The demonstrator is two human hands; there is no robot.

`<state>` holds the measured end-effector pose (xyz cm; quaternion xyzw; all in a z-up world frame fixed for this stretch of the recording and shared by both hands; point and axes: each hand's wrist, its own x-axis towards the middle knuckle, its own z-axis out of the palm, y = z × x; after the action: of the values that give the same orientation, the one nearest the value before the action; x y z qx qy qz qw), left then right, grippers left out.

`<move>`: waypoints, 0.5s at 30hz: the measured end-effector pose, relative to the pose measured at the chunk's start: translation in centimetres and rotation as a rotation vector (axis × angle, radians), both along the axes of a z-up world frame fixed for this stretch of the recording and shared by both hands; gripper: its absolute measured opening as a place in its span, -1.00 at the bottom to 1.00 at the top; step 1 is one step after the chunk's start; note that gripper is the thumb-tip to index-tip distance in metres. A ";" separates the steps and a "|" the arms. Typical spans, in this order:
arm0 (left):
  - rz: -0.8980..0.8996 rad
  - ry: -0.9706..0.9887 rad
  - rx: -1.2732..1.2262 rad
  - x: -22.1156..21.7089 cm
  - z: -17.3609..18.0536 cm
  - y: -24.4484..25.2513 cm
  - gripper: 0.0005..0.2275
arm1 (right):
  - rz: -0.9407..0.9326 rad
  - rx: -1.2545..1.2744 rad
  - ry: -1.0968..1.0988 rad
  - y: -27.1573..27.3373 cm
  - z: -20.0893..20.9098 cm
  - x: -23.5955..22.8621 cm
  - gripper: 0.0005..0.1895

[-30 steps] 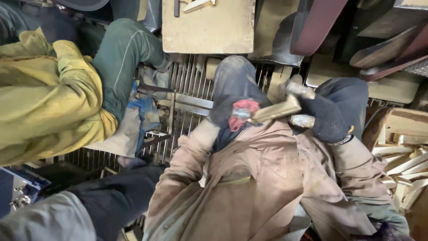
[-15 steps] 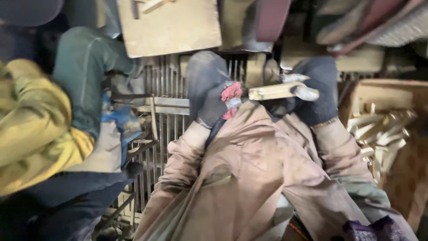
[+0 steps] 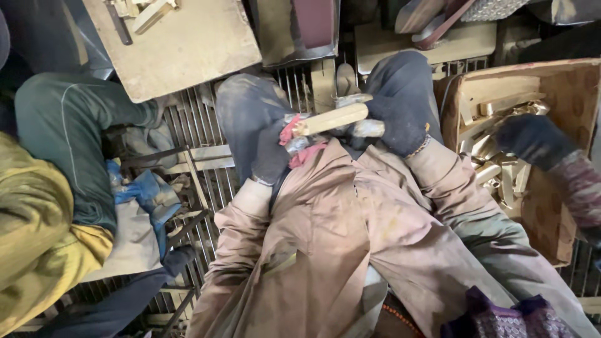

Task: The person sits on the floor and repeatedly sands small wooden pieces using a belt sander. They hold each piece with a cloth, press it against the moving belt, and then place the finished piece into a nearby wooden crate.

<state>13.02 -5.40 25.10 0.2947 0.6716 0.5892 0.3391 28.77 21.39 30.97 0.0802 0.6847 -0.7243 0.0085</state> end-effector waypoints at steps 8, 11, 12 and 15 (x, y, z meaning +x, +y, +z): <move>0.109 -0.103 0.053 -3.8 -2.7 0.1 -0.73 | -0.028 0.492 0.179 1.3 -4.5 -3.2 -0.67; 0.150 0.000 0.002 -7.0 -5.8 1.4 -0.81 | 0.066 0.209 0.127 2.6 -5.3 -6.5 -0.71; 0.155 0.107 -0.046 -8.0 -7.1 2.1 -0.85 | 0.015 -0.011 0.015 2.5 -5.5 -7.4 -0.70; 0.248 -0.346 0.075 -10.4 -11.6 3.4 -0.68 | -0.130 -0.445 -0.249 1.7 -6.1 -9.7 -0.69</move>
<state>2.66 -2.01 13.53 0.1167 0.6123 0.6926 0.3630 19.07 23.06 24.87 0.2088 0.4956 -0.8407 0.0634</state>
